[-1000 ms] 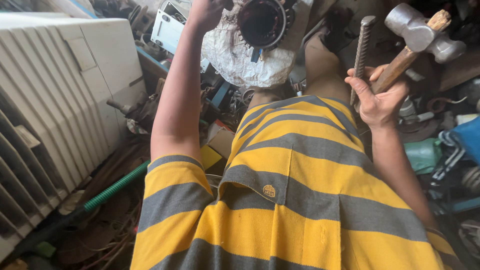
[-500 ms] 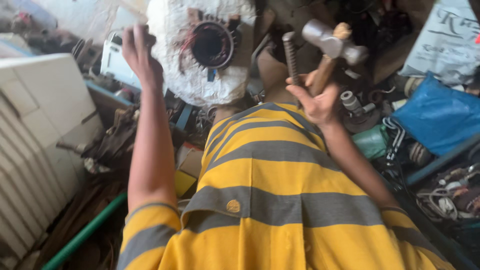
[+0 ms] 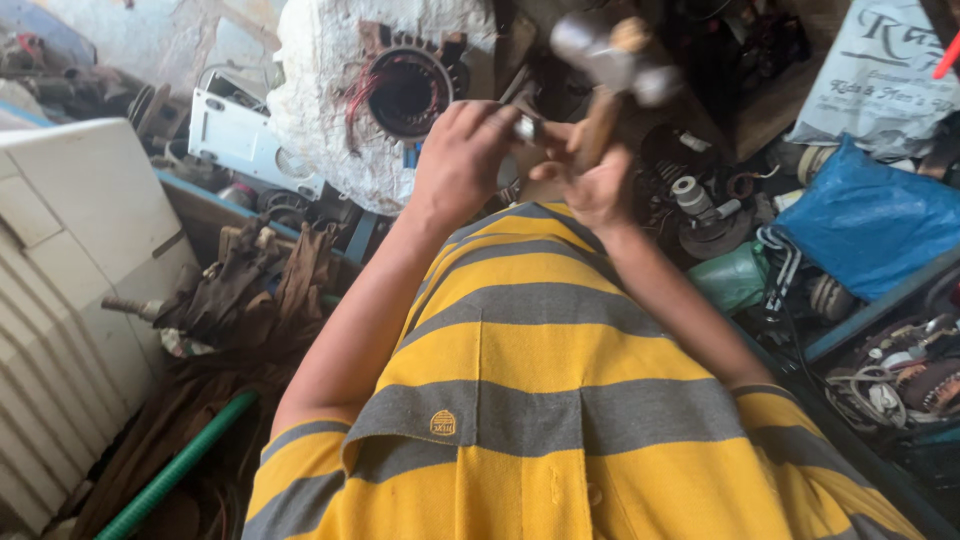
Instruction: The person uses pliers and a hammer to manipulate and remove copper windings from a circular electrical component. They repeatedly cut, pull, and hammer the wires while holding the component steady.
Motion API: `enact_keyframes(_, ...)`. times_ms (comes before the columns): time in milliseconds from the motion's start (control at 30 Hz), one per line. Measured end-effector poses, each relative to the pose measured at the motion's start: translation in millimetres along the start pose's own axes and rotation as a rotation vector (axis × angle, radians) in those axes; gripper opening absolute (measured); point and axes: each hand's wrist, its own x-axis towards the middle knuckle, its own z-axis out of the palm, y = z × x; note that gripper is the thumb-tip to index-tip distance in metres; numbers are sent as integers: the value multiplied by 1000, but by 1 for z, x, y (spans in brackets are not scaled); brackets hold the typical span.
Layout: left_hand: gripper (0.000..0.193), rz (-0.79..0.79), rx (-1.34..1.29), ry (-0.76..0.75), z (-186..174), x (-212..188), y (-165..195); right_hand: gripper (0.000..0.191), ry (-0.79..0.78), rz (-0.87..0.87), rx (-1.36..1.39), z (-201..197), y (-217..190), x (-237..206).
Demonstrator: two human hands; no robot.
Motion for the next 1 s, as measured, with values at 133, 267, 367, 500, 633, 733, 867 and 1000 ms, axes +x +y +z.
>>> enact_keyframes(133,49,176,128,-18,16,-7,-10,42,88,133,-168,-11,5,-7)
enact_keyframes(267,43,130,97,-48,34,-11,-9,42,104,158,-365,-19,15,-11)
enact_keyframes(367,42,22,27,87,30,-22,-17,44,176,132,-395,-22,20,-16)
enact_keyframes(500,70,-305,353,560,17,-34,-55,48,176,-52,-594,-26,21,-17)
enact_keyframes(633,107,-514,452,509,28,-30,-92,43,163,1,-512,-25,19,-10)
enact_keyframes(733,118,-531,483,554,44,-28,-108,51,133,-119,-377,-18,15,0)
enact_keyframes(867,118,-535,528,585,52,-31,-128,45,88,-64,-337,-5,7,13)
enact_keyframes(1000,119,-538,537,566,50,-36,-151,43,126,-45,-297,9,7,29)
